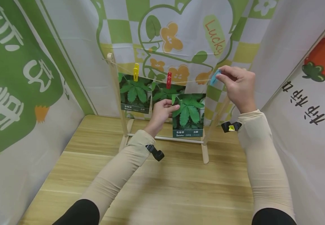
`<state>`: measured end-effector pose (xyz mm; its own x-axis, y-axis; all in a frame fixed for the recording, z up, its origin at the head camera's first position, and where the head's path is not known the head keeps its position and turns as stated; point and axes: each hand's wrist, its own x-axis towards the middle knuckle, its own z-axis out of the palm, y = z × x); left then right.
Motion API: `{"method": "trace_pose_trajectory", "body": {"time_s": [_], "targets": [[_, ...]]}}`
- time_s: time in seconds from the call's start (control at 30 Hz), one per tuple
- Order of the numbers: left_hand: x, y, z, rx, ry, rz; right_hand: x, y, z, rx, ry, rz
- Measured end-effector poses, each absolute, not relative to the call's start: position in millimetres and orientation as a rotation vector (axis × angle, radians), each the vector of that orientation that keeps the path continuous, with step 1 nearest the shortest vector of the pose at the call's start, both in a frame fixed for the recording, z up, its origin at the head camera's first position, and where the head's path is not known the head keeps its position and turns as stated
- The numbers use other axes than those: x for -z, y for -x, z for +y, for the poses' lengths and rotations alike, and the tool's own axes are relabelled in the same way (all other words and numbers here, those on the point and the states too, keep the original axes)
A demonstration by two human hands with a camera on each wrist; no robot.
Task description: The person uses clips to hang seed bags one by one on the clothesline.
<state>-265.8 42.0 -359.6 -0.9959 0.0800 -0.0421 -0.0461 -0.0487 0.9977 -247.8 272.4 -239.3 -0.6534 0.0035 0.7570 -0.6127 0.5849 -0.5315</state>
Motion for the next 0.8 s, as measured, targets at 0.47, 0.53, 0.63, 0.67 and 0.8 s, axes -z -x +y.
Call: {"method": "trace_pose_trajectory", "body": {"time_s": [0.47, 0.53, 0.63, 0.67, 0.8], "targets": [[337.9, 272.9, 71.6, -2.197, -0.038, 2.063, 230.9, 261.2, 266.9, -1.06, -0.421, -2.155], [335.8, 273.7, 76.5, -2.211, -0.029, 2.061, 232.0, 262.1, 267.0, -1.056, -0.422, -2.183], [333.5, 273.8, 84.9, -2.237, -0.022, 2.066, 235.1, 261.9, 268.1, -1.022, -0.438, -2.217], [332.7, 273.5, 87.6, -2.256, -0.022, 2.066, 236.1, 261.5, 268.4, -1.004, -0.44, -2.224], [330.8, 273.0, 96.3, -2.344, 0.007, 2.082, 237.7, 260.1, 268.2, -0.98, -0.437, -2.251]]}}
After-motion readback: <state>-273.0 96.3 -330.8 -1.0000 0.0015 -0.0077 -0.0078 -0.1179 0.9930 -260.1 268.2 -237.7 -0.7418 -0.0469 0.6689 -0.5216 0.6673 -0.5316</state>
